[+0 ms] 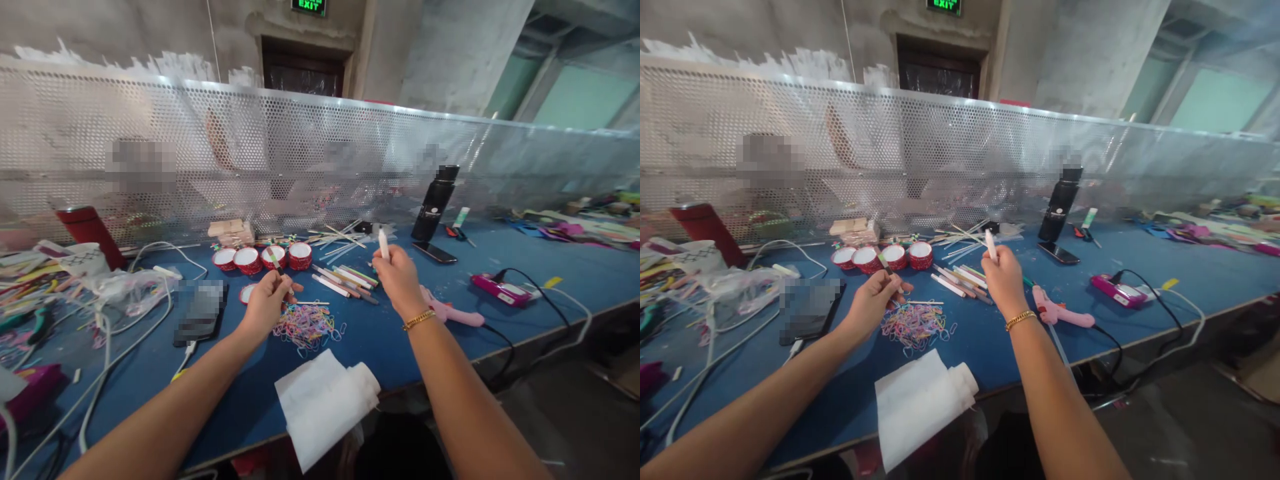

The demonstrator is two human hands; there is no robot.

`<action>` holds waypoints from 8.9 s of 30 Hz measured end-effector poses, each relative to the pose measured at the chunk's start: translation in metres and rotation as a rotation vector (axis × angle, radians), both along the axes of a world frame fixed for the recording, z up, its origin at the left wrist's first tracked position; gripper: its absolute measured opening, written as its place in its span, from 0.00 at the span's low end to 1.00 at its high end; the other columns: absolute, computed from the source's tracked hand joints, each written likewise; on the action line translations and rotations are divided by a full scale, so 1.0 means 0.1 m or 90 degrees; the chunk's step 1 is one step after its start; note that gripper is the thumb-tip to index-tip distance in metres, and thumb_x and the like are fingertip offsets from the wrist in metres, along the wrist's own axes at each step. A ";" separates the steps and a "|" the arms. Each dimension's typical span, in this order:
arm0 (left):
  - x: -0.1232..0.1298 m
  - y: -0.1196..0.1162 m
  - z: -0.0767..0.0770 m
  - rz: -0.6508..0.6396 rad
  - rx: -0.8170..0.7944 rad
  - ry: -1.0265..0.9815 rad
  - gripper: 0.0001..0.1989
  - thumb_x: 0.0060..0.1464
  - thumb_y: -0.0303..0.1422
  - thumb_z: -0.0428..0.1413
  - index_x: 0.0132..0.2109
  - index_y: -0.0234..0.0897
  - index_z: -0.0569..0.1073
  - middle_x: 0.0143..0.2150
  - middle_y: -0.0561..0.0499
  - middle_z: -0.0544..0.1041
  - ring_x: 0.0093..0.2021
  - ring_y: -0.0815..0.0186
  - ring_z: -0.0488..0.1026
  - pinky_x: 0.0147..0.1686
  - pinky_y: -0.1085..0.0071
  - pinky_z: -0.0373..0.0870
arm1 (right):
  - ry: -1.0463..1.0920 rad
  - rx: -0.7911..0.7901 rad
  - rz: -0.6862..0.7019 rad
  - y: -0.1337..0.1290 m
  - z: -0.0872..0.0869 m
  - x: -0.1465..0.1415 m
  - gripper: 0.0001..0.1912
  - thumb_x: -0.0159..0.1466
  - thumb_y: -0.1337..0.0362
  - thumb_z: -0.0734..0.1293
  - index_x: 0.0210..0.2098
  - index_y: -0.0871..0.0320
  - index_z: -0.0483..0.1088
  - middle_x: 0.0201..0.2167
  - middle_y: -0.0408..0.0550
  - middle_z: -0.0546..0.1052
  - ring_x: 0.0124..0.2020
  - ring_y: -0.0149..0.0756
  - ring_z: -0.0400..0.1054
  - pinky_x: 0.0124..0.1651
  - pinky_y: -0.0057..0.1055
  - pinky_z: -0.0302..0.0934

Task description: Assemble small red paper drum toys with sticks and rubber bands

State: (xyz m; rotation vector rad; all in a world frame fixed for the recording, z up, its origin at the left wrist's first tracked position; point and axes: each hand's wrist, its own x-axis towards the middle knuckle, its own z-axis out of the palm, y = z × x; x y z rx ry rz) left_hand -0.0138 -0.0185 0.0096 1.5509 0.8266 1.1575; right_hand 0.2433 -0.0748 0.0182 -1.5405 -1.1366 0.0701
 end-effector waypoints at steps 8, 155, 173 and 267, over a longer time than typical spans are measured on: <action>0.01 0.03 -0.01 -0.020 -0.034 -0.024 0.12 0.53 0.38 0.57 0.42 0.37 0.68 0.29 0.52 0.77 0.21 0.72 0.69 0.20 0.77 0.62 | -0.125 -0.160 -0.023 -0.15 -0.21 0.05 0.12 0.62 0.58 0.60 0.34 0.56 0.73 0.31 0.48 0.77 0.33 0.39 0.68 0.34 0.30 0.55; 0.11 -0.31 0.01 -0.141 -0.251 -0.157 0.26 0.45 0.34 0.64 0.27 0.40 0.49 0.16 0.64 0.48 0.15 0.78 0.43 0.16 0.76 0.37 | 0.067 0.138 0.174 0.21 -0.34 -0.92 0.17 0.67 0.50 0.61 0.32 0.56 0.69 0.31 0.47 0.75 0.31 0.37 0.68 0.35 0.34 0.61; 0.08 -0.34 0.01 -0.193 -0.306 -0.124 0.22 0.49 0.35 0.62 0.27 0.39 0.53 0.17 0.63 0.48 0.15 0.78 0.43 0.16 0.75 0.35 | 0.067 0.130 0.169 0.21 -0.34 -0.93 0.16 0.67 0.50 0.61 0.32 0.55 0.69 0.31 0.46 0.76 0.29 0.35 0.67 0.34 0.33 0.61; -0.06 -0.09 0.09 -0.058 -0.180 -0.309 0.16 0.47 0.38 0.66 0.36 0.35 0.69 0.19 0.64 0.48 0.16 0.79 0.43 0.17 0.76 0.37 | -0.272 0.103 0.235 0.04 -0.26 -1.02 0.10 0.70 0.62 0.56 0.40 0.55 0.68 0.35 0.50 0.73 0.39 0.42 0.67 0.43 0.37 0.60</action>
